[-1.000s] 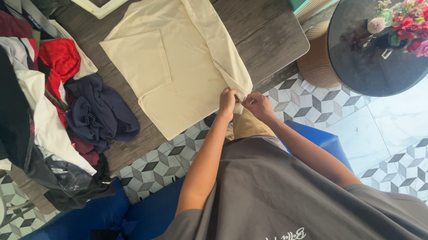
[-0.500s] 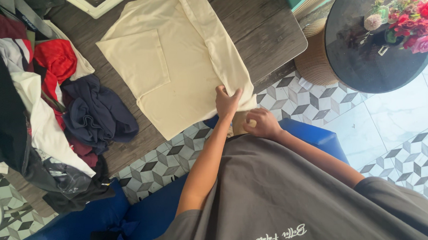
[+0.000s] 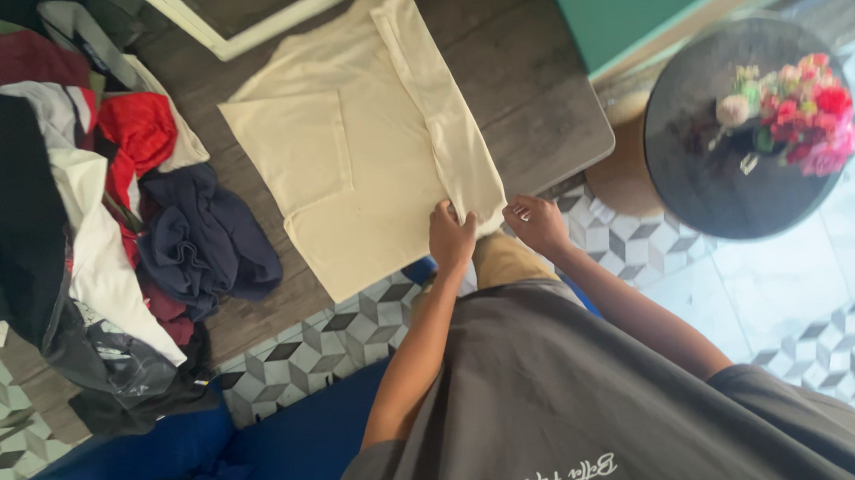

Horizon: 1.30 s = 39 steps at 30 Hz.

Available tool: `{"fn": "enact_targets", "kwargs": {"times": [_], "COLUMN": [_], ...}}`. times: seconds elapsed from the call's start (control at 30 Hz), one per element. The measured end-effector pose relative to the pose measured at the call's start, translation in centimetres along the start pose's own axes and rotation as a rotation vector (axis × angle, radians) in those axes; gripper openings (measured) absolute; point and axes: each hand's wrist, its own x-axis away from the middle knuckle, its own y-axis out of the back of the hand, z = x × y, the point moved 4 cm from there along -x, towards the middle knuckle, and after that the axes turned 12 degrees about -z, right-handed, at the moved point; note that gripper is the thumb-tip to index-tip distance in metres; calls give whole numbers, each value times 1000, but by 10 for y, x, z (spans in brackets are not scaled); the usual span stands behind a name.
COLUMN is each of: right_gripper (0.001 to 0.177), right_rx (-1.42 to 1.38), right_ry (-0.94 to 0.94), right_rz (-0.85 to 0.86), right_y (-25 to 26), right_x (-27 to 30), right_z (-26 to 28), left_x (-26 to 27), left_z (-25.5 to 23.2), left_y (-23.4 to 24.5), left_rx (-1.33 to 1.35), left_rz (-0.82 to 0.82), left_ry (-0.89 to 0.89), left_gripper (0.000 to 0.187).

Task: The person picks up a light-colored t-shirt from a pile of clothes on a wooden surface, spreads it out flat, smooths the fabric with their hands, and then folds the sides and sleeves inward to create a rectangular shape.

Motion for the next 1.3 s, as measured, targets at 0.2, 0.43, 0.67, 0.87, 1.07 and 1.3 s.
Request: {"fn": "enact_targets", "kwargs": {"times": [0.2,0.43,0.67,0.87,1.07,1.3], "right_gripper": [19,36,63,16,22,57], "right_rx": [-29,153,327,253,-8,55], "right_ry": [61,247,628,650,558,768], "right_rz": [50,161,117,230,319,134], "right_y": [-7,-63,-154,-175,-173,-157], "right_x": [-75,-229,-377,-380,-355,-312], "right_z": [29,85,128,136,164,122], "left_x": [-35,-62,-53,-42,-41,-53], "left_z": [-6,-6,-14,-38,-65,-105], "left_y": [-10,-35,-38,-18,5,1], "left_rx": [24,19,4,93,-27,-258], "left_rz": [42,-53,-80,-114,-149,-268], "left_ry": [219,230,341,486,416,-176], "left_gripper": [45,41,31,30,35,64]}}
